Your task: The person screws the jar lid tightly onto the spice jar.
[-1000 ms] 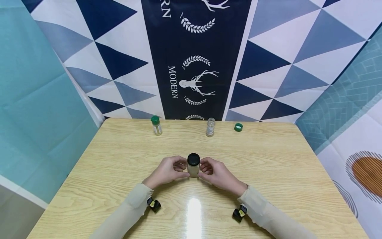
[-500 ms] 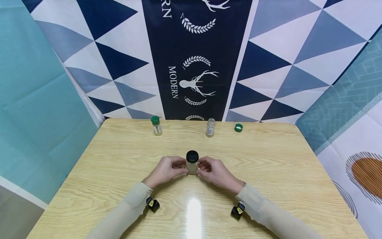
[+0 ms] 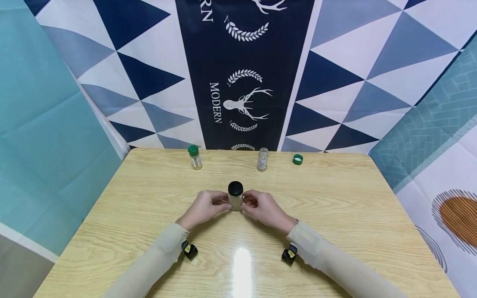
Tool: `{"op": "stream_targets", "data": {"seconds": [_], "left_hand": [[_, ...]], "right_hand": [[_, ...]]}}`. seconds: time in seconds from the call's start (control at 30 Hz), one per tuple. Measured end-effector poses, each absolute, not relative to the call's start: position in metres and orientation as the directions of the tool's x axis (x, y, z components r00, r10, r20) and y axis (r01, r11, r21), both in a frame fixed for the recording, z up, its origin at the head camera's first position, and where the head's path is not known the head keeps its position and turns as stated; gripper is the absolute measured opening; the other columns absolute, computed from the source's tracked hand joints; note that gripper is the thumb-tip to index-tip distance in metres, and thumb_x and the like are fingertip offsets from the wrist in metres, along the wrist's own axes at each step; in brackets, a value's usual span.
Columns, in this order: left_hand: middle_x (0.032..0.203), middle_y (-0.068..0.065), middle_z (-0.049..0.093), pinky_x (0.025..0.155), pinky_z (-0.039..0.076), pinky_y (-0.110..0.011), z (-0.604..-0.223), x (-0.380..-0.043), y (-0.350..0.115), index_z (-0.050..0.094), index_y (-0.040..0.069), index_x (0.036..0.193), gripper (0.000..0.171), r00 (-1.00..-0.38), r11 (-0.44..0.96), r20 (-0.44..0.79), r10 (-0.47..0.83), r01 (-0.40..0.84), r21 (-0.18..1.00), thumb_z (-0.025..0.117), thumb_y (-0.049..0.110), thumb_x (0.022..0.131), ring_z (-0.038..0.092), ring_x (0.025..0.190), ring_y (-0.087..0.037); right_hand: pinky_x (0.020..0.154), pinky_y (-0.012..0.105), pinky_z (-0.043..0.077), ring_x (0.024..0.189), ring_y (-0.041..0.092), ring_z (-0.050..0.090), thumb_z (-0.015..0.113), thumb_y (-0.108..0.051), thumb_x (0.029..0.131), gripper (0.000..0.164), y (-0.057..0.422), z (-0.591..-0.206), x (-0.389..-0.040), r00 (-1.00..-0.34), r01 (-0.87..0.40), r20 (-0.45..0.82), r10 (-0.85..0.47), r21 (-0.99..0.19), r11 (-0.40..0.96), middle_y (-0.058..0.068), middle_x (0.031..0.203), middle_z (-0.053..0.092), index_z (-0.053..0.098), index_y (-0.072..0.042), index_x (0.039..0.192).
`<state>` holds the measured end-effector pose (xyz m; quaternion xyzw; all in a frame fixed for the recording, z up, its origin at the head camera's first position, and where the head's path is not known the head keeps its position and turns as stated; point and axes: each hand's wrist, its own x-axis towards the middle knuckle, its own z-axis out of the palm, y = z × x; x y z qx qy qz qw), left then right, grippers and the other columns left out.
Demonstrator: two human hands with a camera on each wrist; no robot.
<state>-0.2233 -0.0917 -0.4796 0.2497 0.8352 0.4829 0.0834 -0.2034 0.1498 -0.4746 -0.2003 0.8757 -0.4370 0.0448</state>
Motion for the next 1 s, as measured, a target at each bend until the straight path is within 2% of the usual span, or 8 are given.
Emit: {"op": "stream_targets", "data": {"seconds": [0.17,0.27,0.4,0.63,1.0], "left_hand": [[0.116,-0.010,0.077,0.084,0.062,-0.024,-0.476,-0.225,-0.094,0.075,0.006,0.123,0.033,-0.863,0.446,0.090,0.498,0.343,0.827,0.074,0.026,0.098,0.075,0.100,-0.017],[0.113,-0.008,0.078,0.080,0.062,-0.025,-0.475,-0.227,-0.095,0.075,0.007,0.124,0.034,-0.865,0.455,0.082,0.495,0.338,0.823,0.071,0.030,0.099,0.075,0.096,-0.015],[0.108,-0.007,0.079,0.075,0.061,-0.024,-0.475,-0.231,-0.096,0.074,0.008,0.124,0.033,-0.869,0.448,0.067,0.490,0.317,0.836,0.069,0.030,0.101,0.074,0.087,-0.014],[0.103,-0.007,0.079,0.073,0.060,-0.024,-0.476,-0.241,-0.097,0.075,0.008,0.121,0.028,-0.865,0.443,0.072,0.497,0.324,0.836,0.066,0.028,0.103,0.073,0.084,-0.013],[0.108,-0.007,0.079,0.078,0.061,-0.028,-0.475,-0.255,-0.100,0.075,0.010,0.123,0.028,-0.869,0.464,0.053,0.491,0.313,0.828,0.066,0.027,0.103,0.075,0.090,-0.014]], "right_hand": [[0.081,0.024,0.061,0.093,0.013,0.071,0.074,-0.020,0.096,0.034,0.147,-0.472,-0.207,-0.914,-0.319,0.105,-0.391,-0.781,0.536,0.009,0.106,0.076,0.068,0.000,0.124],[0.083,0.026,0.061,0.095,0.016,0.072,0.074,-0.022,0.097,0.036,0.145,-0.471,-0.210,-0.918,-0.310,0.099,-0.385,-0.785,0.536,0.011,0.108,0.076,0.066,-0.001,0.126],[0.084,0.029,0.062,0.098,0.018,0.073,0.074,-0.023,0.097,0.038,0.144,-0.471,-0.214,-0.922,-0.299,0.095,-0.375,-0.789,0.536,0.013,0.111,0.076,0.066,0.000,0.128],[0.086,0.033,0.062,0.099,0.019,0.073,0.074,-0.024,0.097,0.041,0.141,-0.471,-0.223,-0.933,-0.273,0.082,-0.349,-0.795,0.542,0.013,0.111,0.076,0.065,0.000,0.129],[0.087,0.035,0.062,0.100,0.019,0.073,0.075,-0.025,0.096,0.042,0.136,-0.474,-0.240,-0.943,-0.248,0.067,-0.325,-0.794,0.555,0.012,0.112,0.076,0.065,-0.001,0.130]]}}
